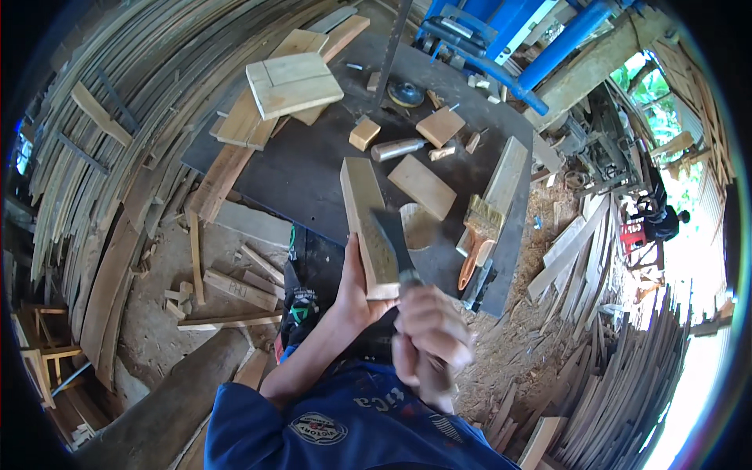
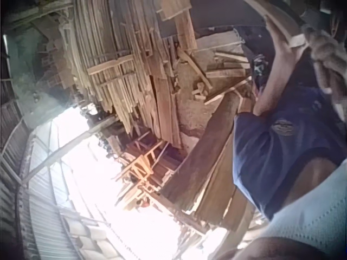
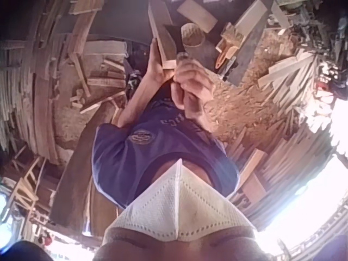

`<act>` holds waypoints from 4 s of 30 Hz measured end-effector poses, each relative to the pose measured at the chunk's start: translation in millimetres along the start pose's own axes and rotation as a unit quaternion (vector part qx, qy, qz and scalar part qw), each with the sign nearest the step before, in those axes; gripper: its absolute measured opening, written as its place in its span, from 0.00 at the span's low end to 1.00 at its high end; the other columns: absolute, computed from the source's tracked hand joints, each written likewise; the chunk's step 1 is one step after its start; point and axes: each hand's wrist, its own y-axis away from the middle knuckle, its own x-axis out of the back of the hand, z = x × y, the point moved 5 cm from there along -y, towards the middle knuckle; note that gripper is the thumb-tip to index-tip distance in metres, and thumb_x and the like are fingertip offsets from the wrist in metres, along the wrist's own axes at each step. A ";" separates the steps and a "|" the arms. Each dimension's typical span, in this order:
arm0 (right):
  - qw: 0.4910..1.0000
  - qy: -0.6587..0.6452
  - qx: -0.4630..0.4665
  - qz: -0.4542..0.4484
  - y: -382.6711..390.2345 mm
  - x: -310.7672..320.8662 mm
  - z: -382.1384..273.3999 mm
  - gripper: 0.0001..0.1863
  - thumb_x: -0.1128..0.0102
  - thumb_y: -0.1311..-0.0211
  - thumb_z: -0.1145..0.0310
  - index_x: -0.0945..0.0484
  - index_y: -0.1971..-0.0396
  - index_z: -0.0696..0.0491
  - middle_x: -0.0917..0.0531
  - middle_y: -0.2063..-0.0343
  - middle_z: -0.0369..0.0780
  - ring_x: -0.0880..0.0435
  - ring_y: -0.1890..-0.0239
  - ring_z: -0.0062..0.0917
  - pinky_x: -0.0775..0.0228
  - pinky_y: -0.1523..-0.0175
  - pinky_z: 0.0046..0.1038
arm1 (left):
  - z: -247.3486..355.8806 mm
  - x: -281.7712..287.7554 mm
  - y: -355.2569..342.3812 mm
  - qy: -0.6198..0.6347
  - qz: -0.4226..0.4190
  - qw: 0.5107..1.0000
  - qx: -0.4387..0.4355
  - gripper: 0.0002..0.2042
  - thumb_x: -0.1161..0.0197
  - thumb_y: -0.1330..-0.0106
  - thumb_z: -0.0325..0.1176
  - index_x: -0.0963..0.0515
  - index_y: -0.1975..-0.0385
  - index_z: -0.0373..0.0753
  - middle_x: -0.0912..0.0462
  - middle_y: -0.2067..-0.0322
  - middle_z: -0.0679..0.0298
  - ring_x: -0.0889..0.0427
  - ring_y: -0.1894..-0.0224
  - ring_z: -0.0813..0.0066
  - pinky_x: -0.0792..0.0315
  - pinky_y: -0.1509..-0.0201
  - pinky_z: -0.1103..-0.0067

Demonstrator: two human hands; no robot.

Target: The person carves a small rectangular wooden block using a chisel and a brush. They repeatedly chip away at the wood to create a textured surface, then brush away the resulting sawdust. The person handles the block and tools one at a time, focusing on a single piece throughout the clip.

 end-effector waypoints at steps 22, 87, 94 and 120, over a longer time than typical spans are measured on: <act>0.988 -0.128 0.064 -0.056 -3.0 15.8 -38.4 0.10 0.43 0.61 0.79 0.36 0.78 0.56 0.27 0.85 0.38 0.27 0.86 0.25 0.28 0.79 0.31 | 14.2 5.1 -15.3 0.020 -0.100 0.995 0.015 0.28 0.58 0.40 0.61 0.27 0.63 0.38 0.23 0.73 0.59 0.24 0.72 0.64 0.31 0.69 0.70; 0.998 -0.035 0.024 -0.041 5.8 16.4 -9.1 0.12 0.45 0.66 0.83 0.33 0.76 0.57 0.26 0.82 0.40 0.26 0.83 0.29 0.29 0.77 0.33 | -3.7 6.8 -6.1 0.007 -0.104 0.994 0.032 0.28 0.60 0.41 0.63 0.31 0.55 0.45 0.24 0.64 0.66 0.23 0.63 0.69 0.27 0.63 0.68; 0.995 -0.097 0.029 0.025 7.2 18.9 -30.0 0.10 0.42 0.66 0.81 0.35 0.85 0.56 0.26 0.87 0.40 0.26 0.86 0.27 0.27 0.77 0.34 | 6.7 14.2 -13.6 -0.016 -0.082 0.996 0.031 0.26 0.60 0.39 0.59 0.27 0.63 0.41 0.21 0.74 0.57 0.21 0.72 0.60 0.27 0.67 0.65; 0.992 -0.098 0.039 -0.070 0.0 31.3 -52.6 0.09 0.44 0.57 0.76 0.37 0.80 0.57 0.29 0.86 0.39 0.28 0.86 0.25 0.31 0.81 0.30 | 8.7 0.1 -4.8 0.014 -0.094 0.995 0.029 0.24 0.58 0.38 0.56 0.28 0.59 0.41 0.21 0.69 0.60 0.21 0.70 0.59 0.25 0.68 0.63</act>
